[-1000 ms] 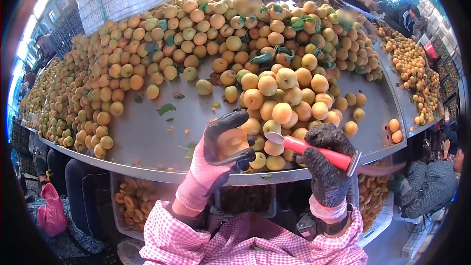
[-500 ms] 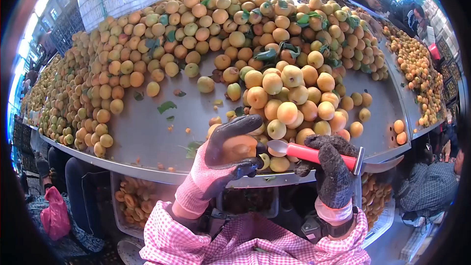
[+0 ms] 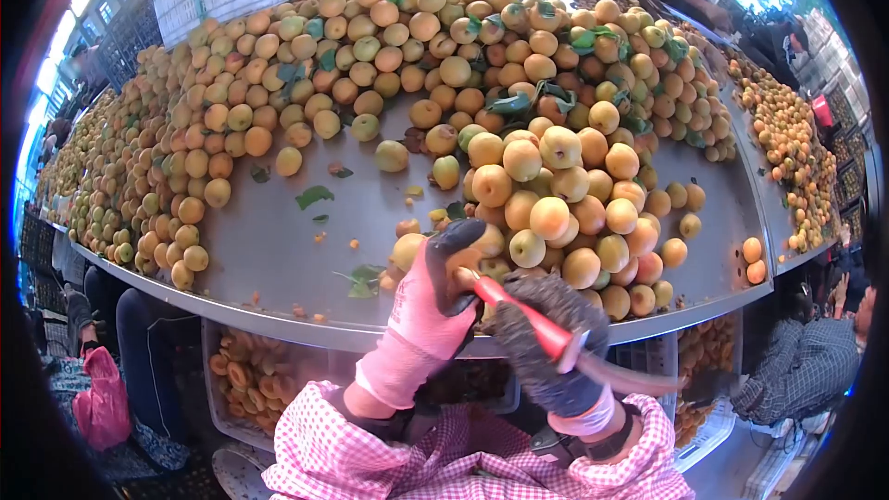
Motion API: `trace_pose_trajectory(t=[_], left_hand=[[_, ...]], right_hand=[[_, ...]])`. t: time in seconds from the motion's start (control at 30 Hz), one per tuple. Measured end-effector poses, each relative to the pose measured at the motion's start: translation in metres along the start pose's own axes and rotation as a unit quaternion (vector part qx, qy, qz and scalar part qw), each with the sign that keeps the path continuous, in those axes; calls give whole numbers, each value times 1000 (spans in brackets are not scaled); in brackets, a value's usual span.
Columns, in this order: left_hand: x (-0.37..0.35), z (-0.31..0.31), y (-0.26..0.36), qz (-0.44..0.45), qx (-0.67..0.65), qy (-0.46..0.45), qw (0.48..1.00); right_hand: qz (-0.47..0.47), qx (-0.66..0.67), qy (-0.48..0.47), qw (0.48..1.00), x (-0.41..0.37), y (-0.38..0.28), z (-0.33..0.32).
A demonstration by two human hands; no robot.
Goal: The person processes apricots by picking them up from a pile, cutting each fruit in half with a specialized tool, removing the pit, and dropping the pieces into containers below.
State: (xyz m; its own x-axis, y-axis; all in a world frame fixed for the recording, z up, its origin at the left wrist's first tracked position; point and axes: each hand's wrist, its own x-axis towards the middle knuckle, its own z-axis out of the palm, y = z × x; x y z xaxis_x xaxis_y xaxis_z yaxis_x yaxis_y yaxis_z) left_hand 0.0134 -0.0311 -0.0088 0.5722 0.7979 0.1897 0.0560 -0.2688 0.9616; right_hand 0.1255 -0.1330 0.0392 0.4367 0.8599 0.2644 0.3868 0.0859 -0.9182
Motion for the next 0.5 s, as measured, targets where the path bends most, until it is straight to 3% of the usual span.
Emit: trace_pose_trajectory(t=[0.07, 0.1, 0.17, 0.2, 0.23, 0.27, 0.3, 0.37, 0.4, 0.43, 0.47, 0.5], left_hand=[[1, -1, -9, 29, 104, 20, 994], [0, -3, -11, -26, 63, 10, 998], [-2, -8, -15, -136, -21, -5, 990], [1, -13, -16, -162, -39, -15, 986], [5, -19, -18, -188, -56, -25, 980], [7, -23, -18, -216, -73, -35, 973], [8, -25, -12, -152, -50, -43, 986], [19, -32, 7, -286, -57, -52, 955], [22, -34, 12, -348, -61, -54, 934], [20, -35, -3, -292, -71, -10, 954], [19, -37, 4, -323, -112, 50, 938], [9, -44, -14, -277, -129, 127, 944]], right_hand=[[-86, -81, 10, 993, 3, 4, 6], [2, 10, 23, 1000, 2, 5, 6], [173, 188, 47, 966, 0, 9, 3], [172, 207, 77, 960, -1, 12, 0], [129, 113, 70, 983, 0, 21, -6], [127, 100, 68, 984, 2, 24, -8], [126, 88, 67, 986, 4, 27, -11], [201, 228, 79, 949, 14, 20, -13], [202, 218, 71, 952, 18, 21, -13], [201, 208, 63, 955, 20, 22, -15], [201, 197, 53, 958, 20, 22, -16], [176, 190, 64, 964, 20, 26, -16]])
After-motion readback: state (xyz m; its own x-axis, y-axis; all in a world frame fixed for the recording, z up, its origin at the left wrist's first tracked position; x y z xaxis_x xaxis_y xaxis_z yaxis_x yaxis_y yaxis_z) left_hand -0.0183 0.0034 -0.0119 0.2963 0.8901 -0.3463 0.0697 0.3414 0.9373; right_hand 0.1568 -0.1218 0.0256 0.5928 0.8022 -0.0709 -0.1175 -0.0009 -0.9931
